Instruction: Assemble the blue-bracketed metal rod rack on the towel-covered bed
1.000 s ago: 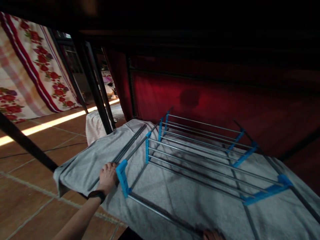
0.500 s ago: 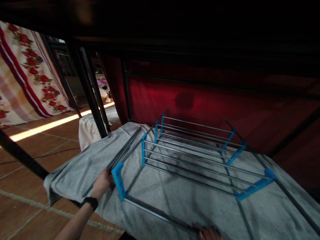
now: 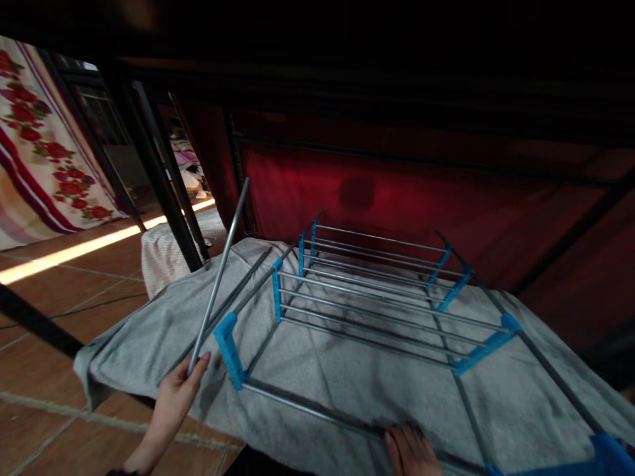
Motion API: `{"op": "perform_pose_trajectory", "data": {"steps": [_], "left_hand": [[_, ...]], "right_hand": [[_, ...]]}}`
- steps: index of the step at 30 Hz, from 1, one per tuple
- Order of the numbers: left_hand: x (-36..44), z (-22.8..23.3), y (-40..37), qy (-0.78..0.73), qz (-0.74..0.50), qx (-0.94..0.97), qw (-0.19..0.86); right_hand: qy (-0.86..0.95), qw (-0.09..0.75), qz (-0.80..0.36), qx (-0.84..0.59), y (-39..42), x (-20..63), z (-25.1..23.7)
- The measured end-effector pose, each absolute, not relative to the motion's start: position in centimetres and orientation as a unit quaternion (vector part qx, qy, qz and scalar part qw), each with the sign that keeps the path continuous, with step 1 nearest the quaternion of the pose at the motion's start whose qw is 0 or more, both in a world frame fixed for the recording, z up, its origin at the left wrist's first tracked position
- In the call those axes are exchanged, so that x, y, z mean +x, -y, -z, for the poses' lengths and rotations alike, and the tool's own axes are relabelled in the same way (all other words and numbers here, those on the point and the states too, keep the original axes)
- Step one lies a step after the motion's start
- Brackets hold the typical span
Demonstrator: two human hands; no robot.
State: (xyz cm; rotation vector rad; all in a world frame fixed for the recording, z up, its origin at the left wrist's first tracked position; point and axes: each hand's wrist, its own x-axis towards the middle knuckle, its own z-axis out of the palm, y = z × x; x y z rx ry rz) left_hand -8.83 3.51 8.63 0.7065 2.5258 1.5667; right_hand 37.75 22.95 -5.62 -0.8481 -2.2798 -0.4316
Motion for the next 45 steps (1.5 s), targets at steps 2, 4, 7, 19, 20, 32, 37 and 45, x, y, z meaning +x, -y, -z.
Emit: {"op": "perform_pose_trajectory", "data": {"steps": [2,4,7,19,20,32,37,45], "left_hand": [[-8.5,-8.3,-3.3,-0.805,-0.536,0.248,0.054],[-8.3,-7.9,-3.1,-0.789,-0.556,0.259,0.043],[-7.9,-7.8,-2.8,-0.782,-0.562,0.27,0.012],[-7.1,-5.3,1.2,-0.754,-0.486,0.426,-0.122],[-7.0,-5.0,1.6,-0.75,-0.466,0.452,-0.128],[-2.3,-4.9,0.3,-0.695,-0.183,0.69,-0.085],[0.0,-5.1,-1.4,-0.703,-0.077,0.707,-0.035],[2.9,-7.8,-4.6,-0.708,-0.014,0.705,0.036]], "right_hand": [[0.872,0.325,0.161,-0.328,-22.8,37.7,5.2],[0.873,0.323,0.151,-0.332,-22.6,37.7,4.9],[0.877,0.32,0.127,-0.335,-22.5,37.7,4.7],[0.895,0.303,0.088,-0.315,-22.9,38.3,4.8],[0.9,0.304,0.09,-0.3,-23.0,38.4,4.5],[0.89,0.287,-0.056,-0.349,-22.5,38.8,2.7],[0.81,0.329,-0.225,-0.43,-22.6,39.9,2.4],[0.573,0.386,-0.535,-0.486,-22.0,41.3,-0.7]]}}
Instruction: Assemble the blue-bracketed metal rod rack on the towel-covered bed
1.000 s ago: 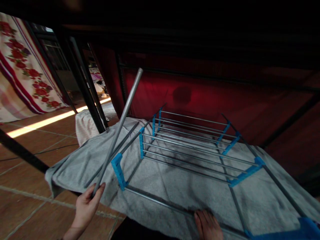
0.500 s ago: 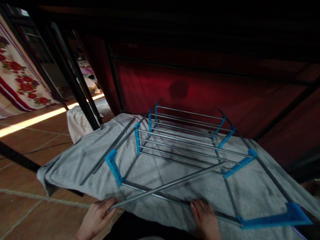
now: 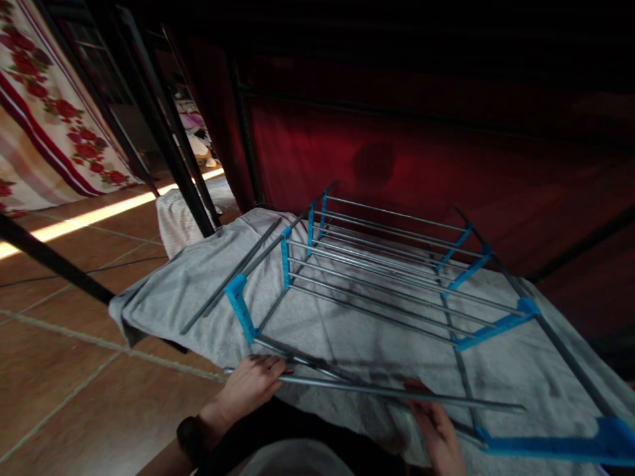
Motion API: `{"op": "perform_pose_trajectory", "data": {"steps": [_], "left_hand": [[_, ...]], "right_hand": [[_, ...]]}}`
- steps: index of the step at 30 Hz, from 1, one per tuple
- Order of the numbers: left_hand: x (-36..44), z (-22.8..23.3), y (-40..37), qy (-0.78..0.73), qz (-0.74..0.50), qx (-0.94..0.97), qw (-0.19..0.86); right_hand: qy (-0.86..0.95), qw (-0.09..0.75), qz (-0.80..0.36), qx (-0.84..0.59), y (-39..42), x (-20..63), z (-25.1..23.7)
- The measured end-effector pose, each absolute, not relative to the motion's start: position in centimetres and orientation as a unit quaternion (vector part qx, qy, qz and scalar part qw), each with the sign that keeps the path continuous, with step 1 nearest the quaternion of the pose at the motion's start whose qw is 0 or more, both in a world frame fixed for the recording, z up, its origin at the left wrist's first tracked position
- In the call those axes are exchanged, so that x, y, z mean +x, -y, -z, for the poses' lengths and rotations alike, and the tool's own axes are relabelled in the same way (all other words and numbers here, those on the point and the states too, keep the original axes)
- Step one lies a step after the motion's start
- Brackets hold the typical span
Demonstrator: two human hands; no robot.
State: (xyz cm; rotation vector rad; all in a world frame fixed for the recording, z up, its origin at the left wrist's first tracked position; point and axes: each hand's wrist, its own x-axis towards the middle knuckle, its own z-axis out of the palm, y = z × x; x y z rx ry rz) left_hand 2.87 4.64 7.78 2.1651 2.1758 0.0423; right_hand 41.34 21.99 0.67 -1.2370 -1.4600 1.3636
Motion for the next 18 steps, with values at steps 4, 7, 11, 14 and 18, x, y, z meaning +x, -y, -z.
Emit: {"op": "perform_pose_trajectory", "data": {"steps": [4,7,11,14,18], "left_hand": [[3.6,-8.7,-5.8,-0.7,-0.008,0.713,0.037],[3.8,-9.0,-6.5,-0.688,-0.012,0.726,0.026],[3.9,-9.4,-7.4,-0.673,-0.021,0.74,0.003],[4.0,-9.7,-8.1,-0.663,-0.025,0.748,-0.009],[3.8,-9.9,-9.1,-0.647,-0.022,0.761,-0.029]], "right_hand": [[0.438,0.395,-0.658,-0.468,-21.7,43.0,-1.0],[0.342,0.428,-0.687,-0.477,-22.0,44.2,-0.7],[0.292,0.444,-0.694,-0.485,-22.9,45.0,-0.2],[0.282,0.414,-0.717,-0.485,-23.3,45.1,-0.4],[0.263,0.413,-0.707,-0.51,-23.4,44.9,-0.6]]}}
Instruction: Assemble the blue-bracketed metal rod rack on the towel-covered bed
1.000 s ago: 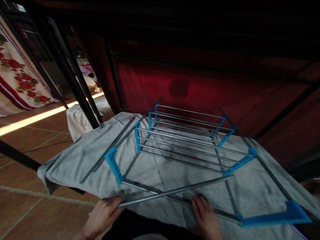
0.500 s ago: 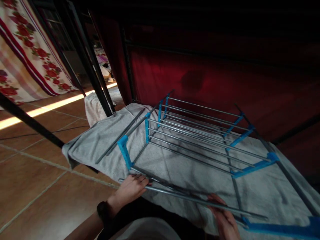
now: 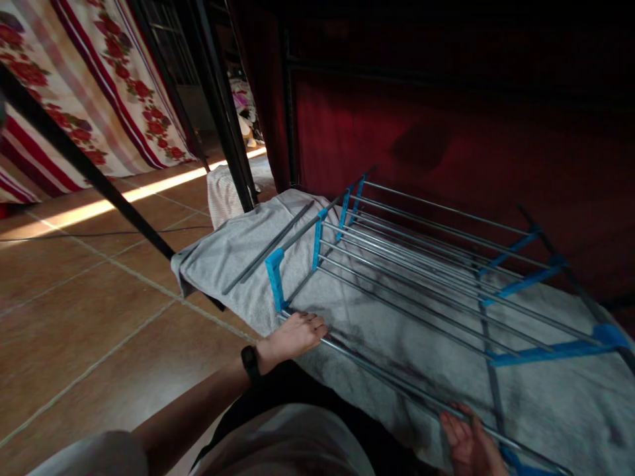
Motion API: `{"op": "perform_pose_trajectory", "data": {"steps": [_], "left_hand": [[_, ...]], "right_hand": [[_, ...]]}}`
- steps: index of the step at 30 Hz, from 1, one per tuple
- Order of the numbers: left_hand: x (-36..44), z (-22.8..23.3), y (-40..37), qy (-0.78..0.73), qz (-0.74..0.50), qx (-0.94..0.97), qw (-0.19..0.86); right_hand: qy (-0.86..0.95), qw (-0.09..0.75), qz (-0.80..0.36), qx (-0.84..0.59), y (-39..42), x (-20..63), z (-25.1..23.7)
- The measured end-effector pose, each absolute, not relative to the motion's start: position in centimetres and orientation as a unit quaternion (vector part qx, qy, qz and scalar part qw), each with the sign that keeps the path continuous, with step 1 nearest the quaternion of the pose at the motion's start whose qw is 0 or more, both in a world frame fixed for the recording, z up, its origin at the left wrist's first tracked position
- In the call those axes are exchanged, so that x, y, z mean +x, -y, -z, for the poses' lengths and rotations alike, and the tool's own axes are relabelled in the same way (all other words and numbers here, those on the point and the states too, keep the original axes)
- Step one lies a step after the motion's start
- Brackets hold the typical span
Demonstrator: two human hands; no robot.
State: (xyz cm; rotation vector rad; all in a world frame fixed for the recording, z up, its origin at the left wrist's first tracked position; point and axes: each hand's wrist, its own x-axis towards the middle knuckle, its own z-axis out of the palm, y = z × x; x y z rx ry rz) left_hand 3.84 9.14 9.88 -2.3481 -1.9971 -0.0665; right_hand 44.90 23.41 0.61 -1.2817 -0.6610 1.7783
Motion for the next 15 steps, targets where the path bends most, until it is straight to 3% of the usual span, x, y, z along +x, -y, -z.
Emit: {"op": "perform_pose_trajectory", "data": {"steps": [15], "left_hand": [[3.5,-8.5,-11.9,0.584,0.015,-0.807,0.09]], "right_hand": [[0.234,0.43,-0.69,-0.533,-23.4,44.3,-0.8]]}}
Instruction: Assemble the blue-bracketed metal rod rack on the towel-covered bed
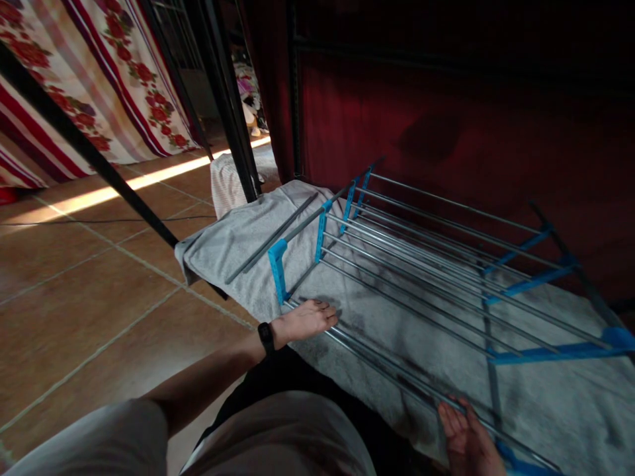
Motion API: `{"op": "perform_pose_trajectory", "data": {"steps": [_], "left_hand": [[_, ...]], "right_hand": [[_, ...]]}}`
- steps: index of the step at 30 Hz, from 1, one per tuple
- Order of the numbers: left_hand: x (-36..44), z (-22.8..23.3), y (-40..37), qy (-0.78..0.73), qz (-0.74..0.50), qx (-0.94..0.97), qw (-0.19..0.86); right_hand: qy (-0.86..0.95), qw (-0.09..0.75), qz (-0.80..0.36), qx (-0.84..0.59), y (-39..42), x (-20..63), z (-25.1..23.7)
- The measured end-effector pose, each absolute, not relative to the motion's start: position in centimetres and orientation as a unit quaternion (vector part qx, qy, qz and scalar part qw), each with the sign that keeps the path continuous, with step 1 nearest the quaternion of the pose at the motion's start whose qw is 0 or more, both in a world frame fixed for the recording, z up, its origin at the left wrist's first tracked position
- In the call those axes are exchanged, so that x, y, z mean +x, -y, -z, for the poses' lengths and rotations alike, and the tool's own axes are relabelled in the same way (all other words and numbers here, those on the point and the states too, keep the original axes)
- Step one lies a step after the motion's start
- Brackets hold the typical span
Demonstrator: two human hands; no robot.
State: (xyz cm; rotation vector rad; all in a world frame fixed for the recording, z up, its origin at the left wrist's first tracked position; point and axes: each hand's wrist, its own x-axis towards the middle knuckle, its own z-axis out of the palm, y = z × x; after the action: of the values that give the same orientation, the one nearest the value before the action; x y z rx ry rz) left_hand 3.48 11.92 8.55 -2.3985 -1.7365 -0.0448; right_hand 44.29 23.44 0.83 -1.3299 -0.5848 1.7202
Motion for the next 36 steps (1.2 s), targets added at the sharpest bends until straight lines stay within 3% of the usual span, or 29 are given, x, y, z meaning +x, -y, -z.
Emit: {"op": "perform_pose_trajectory", "data": {"steps": [26,36], "left_hand": [[3.6,-8.1,-13.1,0.586,0.06,-0.808,0.019],[1.3,-5.9,-13.4,0.614,0.111,-0.781,-0.014]], "right_hand": [[0.255,0.442,-0.688,-0.517,-23.4,43.4,-0.7],[0.199,0.543,-0.642,-0.503,-23.8,42.2,-2.8]]}}
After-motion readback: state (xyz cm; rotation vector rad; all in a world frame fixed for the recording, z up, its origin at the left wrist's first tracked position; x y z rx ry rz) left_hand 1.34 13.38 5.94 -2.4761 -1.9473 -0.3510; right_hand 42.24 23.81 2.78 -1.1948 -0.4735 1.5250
